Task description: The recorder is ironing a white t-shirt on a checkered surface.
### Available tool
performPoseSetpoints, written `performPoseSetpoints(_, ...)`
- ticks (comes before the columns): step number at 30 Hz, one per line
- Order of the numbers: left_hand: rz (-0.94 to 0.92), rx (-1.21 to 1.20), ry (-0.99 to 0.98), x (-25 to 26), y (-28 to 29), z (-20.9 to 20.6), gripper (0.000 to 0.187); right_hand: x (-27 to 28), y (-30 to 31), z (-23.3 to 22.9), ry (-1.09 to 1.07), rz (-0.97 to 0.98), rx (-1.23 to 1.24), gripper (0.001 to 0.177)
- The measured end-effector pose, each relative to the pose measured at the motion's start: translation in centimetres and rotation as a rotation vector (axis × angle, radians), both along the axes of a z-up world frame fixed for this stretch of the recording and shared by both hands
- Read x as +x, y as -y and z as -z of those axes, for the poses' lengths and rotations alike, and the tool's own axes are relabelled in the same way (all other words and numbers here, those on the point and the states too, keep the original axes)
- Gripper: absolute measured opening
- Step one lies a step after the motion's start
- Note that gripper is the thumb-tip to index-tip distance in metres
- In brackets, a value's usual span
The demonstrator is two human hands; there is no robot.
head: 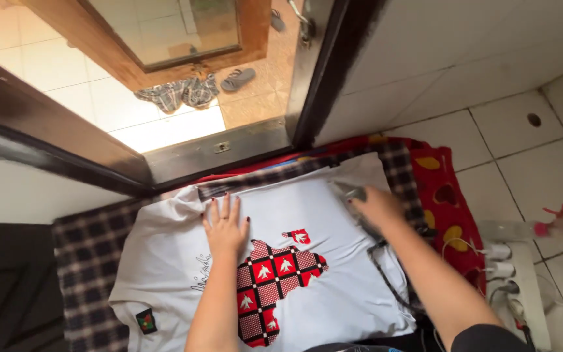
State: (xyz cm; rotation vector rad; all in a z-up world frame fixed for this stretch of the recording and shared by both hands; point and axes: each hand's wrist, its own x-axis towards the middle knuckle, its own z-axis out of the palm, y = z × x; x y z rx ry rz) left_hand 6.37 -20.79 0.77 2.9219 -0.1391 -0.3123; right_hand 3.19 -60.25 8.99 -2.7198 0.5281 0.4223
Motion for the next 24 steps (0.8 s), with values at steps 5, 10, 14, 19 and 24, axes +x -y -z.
performPoseSetpoints(5, 0.019, 0.015, 0.035, 0.4, -0.1, 0.6, 0.067, -6.2, -9.6, -0.5, -0.076, -0.134, 0.08, 0.048)
performPoseSetpoints(10, 0.028, 0.019, 0.05, 0.3, -0.2, 1.2, 0.067, -10.5, -8.1, 0.7, -0.105, -0.115, 0.014, 0.05)
performPoseSetpoints(14, 0.037, 0.023, 0.098, 0.4, -0.7, 1.7, 0.067, -9.6, -1.0, 0.2, -0.084, 0.143, -0.113, 0.051)
performPoseSetpoints(19, 0.043, 0.01, 0.123, 0.2, -0.7, 2.2, 0.066, -8.9, 2.0, -1.5, -0.06, 0.226, -0.16, 0.05)
performPoseSetpoints(24, 0.041, 0.04, 0.122, 0.2, -0.5, 2.3, 0.066, -17.5, -2.4, 0.7, -0.114, -0.392, -0.025, 0.046)
